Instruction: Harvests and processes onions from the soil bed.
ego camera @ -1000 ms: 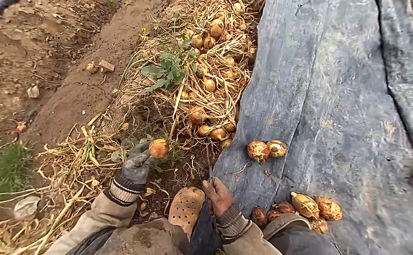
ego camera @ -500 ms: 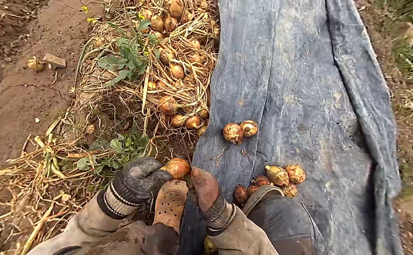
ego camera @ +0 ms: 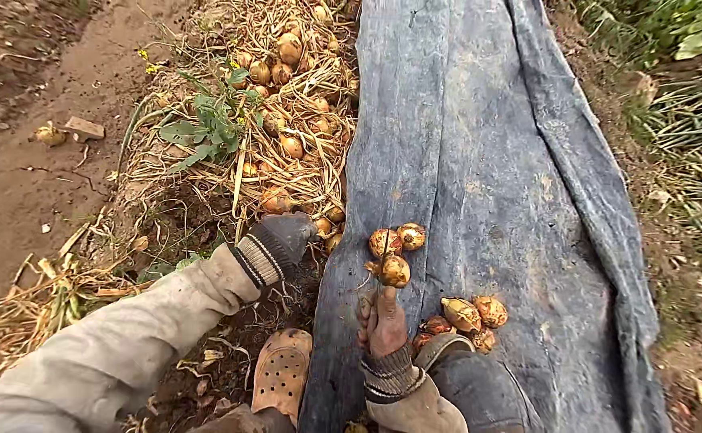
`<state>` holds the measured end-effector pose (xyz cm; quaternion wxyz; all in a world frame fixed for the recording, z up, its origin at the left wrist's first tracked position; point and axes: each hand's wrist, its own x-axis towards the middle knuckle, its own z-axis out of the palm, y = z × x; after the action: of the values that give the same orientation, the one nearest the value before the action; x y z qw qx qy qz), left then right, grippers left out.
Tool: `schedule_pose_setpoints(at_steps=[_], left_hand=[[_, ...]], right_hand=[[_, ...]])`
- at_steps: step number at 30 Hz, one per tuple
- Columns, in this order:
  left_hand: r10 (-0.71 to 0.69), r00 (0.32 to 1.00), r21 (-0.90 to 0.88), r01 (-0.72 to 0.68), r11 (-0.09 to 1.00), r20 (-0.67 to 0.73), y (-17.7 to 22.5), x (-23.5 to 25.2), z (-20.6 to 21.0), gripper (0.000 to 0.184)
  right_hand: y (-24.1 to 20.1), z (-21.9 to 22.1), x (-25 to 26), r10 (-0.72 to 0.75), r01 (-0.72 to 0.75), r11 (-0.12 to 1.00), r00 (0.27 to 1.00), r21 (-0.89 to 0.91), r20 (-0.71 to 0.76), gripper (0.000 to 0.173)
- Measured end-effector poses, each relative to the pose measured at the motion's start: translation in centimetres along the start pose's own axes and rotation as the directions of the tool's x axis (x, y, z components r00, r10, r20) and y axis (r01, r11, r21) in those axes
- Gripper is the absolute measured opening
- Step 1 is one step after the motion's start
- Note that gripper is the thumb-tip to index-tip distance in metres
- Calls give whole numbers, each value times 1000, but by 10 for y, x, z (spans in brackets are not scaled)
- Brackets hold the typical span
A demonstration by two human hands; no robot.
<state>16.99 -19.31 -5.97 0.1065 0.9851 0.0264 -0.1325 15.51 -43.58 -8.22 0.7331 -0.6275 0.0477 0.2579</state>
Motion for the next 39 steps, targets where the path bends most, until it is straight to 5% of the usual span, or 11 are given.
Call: schedule_pose_setpoints(at_steps=[3, 6, 11, 15, 18, 20, 23, 28, 31, 36, 39], left_hand=[[-152, 980, 263, 113, 958, 132, -39, 46, 1, 45], [-216, 956, 375, 129, 918, 201, -65, 64, 14, 66], [-289, 935, 390, 193, 900, 204, -74, 49, -4, 51], [-240, 958, 295, 187, 937, 157, -92, -11, -2, 43], [-88, 991, 10, 90, 996, -100, -101, -80, 7, 25], [21, 934, -175, -89, 980, -358, -95, -118, 15, 9], [25, 847, -392, -272, 879, -531, -62, -155, 28, 23], [11, 884, -697, -376, 610, -467, -8, -182, 50, 20], [119, 908, -735, -398, 549, -403, 2, -184, 45, 29], [100, 901, -696, -393, 601, -423, -2, -177, 38, 45], [55, 866, -534, -356, 767, -498, -7, -174, 39, 48]], right_hand=[[-10, -17, 13, -58, 66, 994, 994, 89, -92, 71], [-1, -11, 12, 174, -171, 984, 983, 53, -65, 65], [17, 4, -3, 295, -284, 952, 950, -111, 98, 58], [15, 4, 2, 374, -328, 907, 916, -263, 148, 53], [18, 3, 5, 384, -250, 842, 900, -478, 206, 47], [17, 6, 4, 403, -157, 768, 872, -621, 278, 61], [14, 17, -6, 388, 5, 737, 815, -676, 430, 84], [2, 22, -31, 152, 157, 875, 808, -457, 569, 107], [5, 19, -36, 4, 173, 952, 816, -251, 578, 92], [11, 23, -38, -69, 197, 959, 857, -202, 510, 76], [11, 26, -36, 0, 134, 958, 883, -254, 470, 70]])
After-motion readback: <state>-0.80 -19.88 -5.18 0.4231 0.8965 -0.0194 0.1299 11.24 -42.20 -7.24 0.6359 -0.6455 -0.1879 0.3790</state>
